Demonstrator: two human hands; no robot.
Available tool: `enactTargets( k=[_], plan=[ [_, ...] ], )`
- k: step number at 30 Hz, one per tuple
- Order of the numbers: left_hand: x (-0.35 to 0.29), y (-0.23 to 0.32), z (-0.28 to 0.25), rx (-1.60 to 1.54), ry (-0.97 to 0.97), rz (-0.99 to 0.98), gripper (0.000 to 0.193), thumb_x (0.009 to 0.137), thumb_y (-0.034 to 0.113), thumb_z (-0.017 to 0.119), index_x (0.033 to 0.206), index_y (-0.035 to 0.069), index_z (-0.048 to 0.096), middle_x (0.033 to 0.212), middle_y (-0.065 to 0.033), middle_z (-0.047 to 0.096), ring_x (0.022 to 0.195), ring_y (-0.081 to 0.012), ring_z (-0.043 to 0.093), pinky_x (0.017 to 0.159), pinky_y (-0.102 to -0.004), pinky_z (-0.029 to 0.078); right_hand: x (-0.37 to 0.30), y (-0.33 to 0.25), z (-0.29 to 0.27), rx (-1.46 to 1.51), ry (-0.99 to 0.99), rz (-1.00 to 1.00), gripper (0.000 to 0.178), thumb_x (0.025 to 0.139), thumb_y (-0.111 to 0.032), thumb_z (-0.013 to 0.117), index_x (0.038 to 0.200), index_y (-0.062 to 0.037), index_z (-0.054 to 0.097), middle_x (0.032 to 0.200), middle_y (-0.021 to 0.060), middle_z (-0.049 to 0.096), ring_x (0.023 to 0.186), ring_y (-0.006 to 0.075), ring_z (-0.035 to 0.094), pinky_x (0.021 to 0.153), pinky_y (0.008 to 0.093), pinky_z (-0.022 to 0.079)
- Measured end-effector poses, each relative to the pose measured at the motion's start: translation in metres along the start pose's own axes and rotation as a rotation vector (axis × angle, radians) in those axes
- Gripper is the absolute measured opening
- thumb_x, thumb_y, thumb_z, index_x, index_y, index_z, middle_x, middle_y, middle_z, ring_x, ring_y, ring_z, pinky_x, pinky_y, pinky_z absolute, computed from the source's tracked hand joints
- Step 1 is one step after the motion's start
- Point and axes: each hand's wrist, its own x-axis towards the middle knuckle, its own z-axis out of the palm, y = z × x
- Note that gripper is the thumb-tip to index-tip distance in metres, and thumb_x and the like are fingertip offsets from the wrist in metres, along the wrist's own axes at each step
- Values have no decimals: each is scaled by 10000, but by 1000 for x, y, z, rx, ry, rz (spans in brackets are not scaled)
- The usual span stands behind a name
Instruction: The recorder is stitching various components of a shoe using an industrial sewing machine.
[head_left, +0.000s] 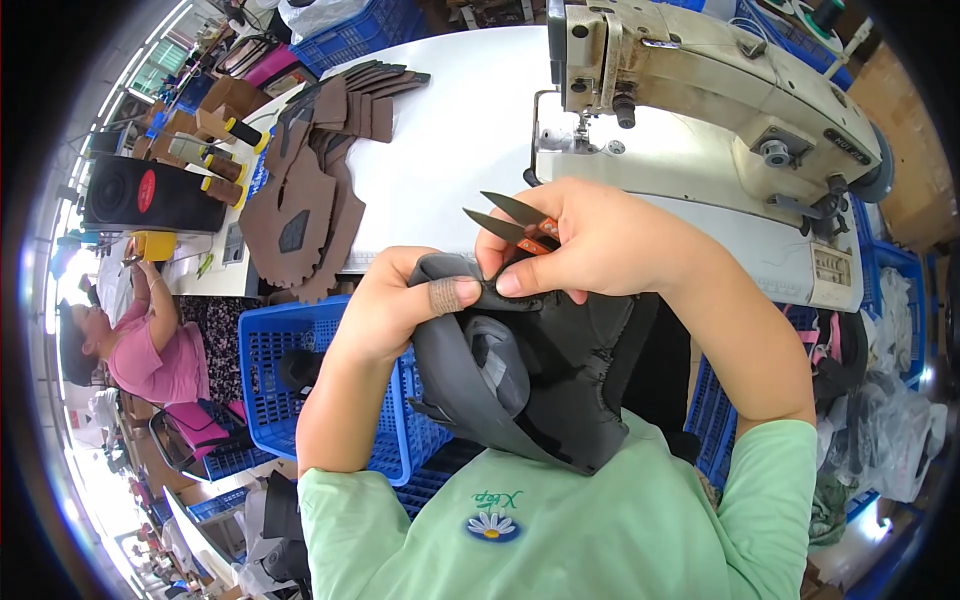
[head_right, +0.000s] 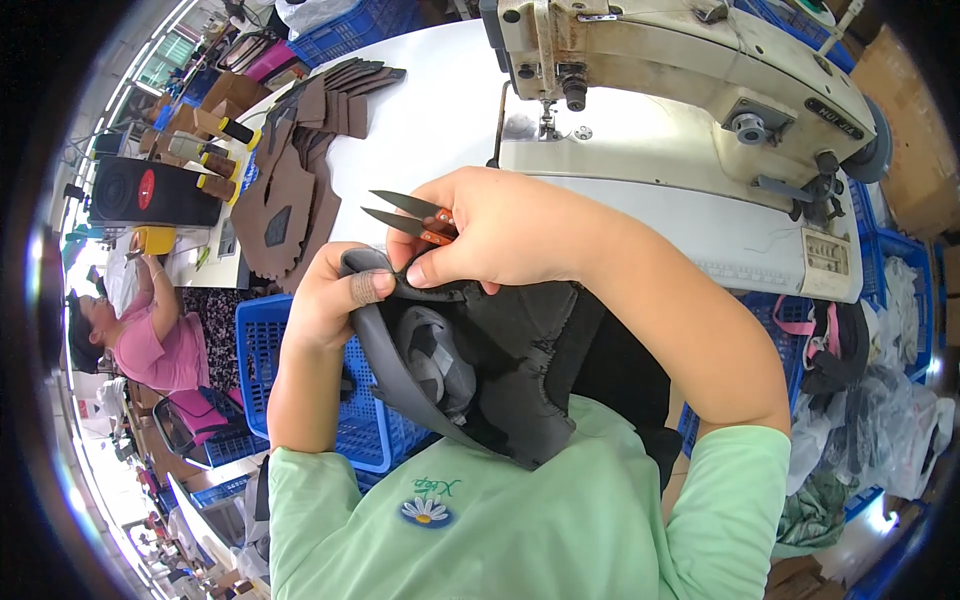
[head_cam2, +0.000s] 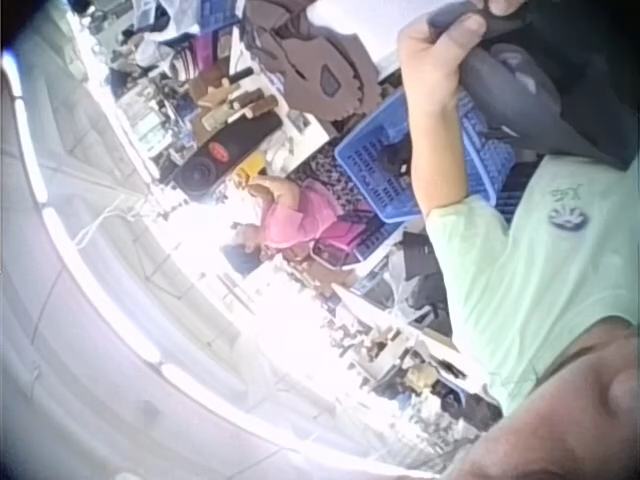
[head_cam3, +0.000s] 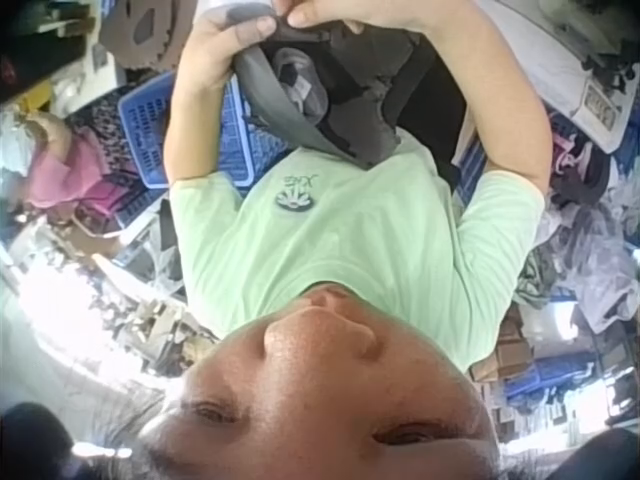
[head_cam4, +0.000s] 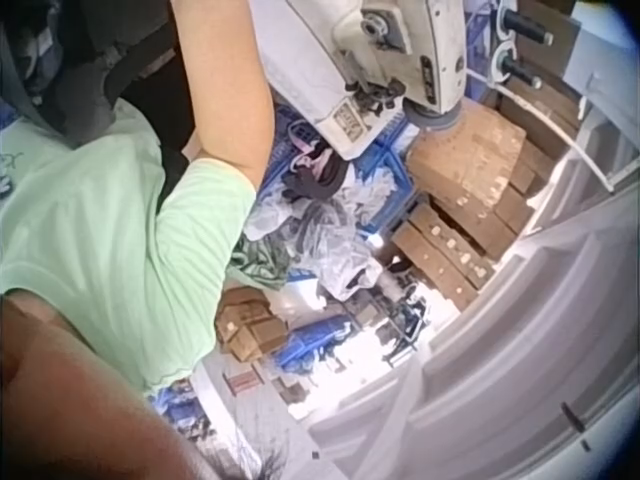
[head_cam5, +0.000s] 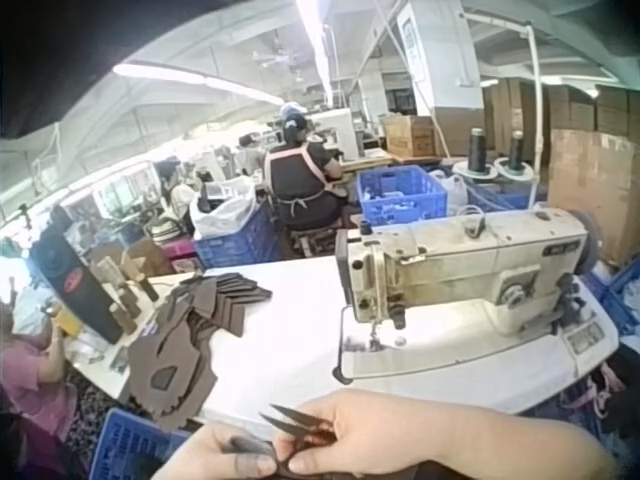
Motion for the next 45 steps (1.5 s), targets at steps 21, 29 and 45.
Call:
enactTargets(
  k=[21,29,45],
  plan=[
    [4,-22,-35,-279,147,128,191,838,168,746,920,3,698,893,-105,725,789,-191,696,781,-308,549,-51,-13,-34,16,590,-253,250,1000,-265,546,1128,-72,642,847,26,664,536,10,493,396,165,295],
    [-3,-31,-76,-344,256,296,597,800,228,744,1260,-93,540,1182,-235,654,1047,-377,674,949,-501,544,-83,44,-15,-114,462,-8,364,905,-201,646,1199,-26,522,887,28,560,734,96,498,647,251,427],
    [-20,-26,-99,-156,388,466,497,855,213,719,1199,-109,562,1143,-252,664,1013,-371,688,941,-484,549,-128,53,35,-957,468,-245,415,788,-139,735,1200,-146,687,730,30,525,623,211,570,528,351,448]
  ],
)
